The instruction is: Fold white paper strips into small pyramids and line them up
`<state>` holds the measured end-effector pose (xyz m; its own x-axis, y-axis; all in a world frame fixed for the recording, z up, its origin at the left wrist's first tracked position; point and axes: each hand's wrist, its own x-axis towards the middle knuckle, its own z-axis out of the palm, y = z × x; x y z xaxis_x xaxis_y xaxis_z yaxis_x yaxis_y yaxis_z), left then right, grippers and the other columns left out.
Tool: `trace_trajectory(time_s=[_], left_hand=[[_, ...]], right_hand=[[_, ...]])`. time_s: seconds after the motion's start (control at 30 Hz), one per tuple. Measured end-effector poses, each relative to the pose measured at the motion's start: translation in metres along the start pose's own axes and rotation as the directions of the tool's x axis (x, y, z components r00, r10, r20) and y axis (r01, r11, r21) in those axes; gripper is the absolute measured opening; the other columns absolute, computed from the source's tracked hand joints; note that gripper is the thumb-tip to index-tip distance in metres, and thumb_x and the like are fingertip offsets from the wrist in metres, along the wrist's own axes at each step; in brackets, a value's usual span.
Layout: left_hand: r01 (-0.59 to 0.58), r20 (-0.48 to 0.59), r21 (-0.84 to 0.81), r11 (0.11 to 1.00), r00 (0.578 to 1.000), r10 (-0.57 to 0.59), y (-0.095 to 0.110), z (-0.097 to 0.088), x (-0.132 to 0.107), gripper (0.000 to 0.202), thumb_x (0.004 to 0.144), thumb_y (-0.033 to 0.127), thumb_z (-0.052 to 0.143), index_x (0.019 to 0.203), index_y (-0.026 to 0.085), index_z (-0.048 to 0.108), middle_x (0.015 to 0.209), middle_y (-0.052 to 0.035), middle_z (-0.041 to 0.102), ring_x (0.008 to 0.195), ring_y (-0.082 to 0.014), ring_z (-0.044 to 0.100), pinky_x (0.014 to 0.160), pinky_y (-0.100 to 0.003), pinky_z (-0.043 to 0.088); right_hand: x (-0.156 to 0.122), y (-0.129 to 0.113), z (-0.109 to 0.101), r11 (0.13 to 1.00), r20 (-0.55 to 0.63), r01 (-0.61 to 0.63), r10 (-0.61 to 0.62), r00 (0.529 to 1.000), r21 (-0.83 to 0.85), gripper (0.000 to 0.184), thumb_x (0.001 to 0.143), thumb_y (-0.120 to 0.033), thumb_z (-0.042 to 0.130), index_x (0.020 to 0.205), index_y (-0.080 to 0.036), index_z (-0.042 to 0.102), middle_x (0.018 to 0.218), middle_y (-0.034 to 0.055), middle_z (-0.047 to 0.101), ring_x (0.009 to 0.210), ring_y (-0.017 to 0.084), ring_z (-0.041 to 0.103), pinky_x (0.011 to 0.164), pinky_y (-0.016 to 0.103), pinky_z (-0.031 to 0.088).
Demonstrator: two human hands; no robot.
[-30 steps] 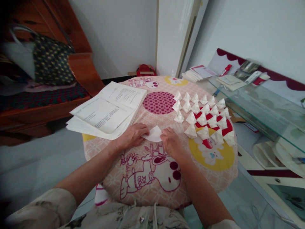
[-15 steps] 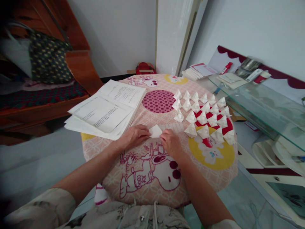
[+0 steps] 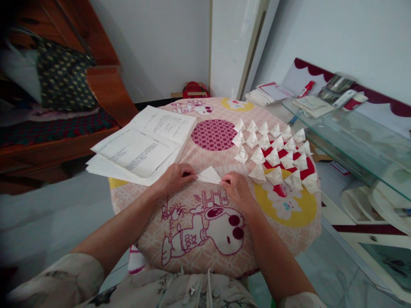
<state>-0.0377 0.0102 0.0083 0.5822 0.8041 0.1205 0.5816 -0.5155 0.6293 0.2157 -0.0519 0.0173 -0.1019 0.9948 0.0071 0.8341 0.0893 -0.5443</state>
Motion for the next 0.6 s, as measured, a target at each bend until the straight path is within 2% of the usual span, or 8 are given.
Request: trace_trajectory(time_s=[0.33, 0.6], left_hand=[[0.102, -0.032, 0.092, 0.990, 0.994, -0.100, 0.002, 0.002, 0.001, 0.021, 0.086, 0.032, 0.062, 0.074, 0.016, 0.069, 0.074, -0.0022, 0.067, 0.067, -0.0134, 0.056, 0.063, -0.025, 0.038], [0.163, -0.043, 0.121, 0.979, 0.986, -0.158, 0.006, 0.002, 0.003, 0.017, 0.083, 0.028, 0.065, 0.072, 0.016, 0.070, 0.074, -0.0026, 0.067, 0.067, -0.0133, 0.056, 0.063, -0.026, 0.038]], right_hand=[[0.010, -0.002, -0.004, 0.994, 0.043, -0.090, 0.093, 0.995, -0.058, 0.021, 0.087, -0.028, 0.062, 0.068, -0.019, 0.065, 0.065, 0.0013, 0.062, 0.064, 0.016, 0.051, 0.062, 0.028, 0.030], [0.013, -0.003, -0.002, 0.991, 0.016, -0.068, 0.070, 0.997, -0.114, 0.020, 0.088, -0.028, 0.060, 0.070, -0.021, 0.063, 0.066, 0.0016, 0.061, 0.066, 0.017, 0.052, 0.063, 0.029, 0.032]])
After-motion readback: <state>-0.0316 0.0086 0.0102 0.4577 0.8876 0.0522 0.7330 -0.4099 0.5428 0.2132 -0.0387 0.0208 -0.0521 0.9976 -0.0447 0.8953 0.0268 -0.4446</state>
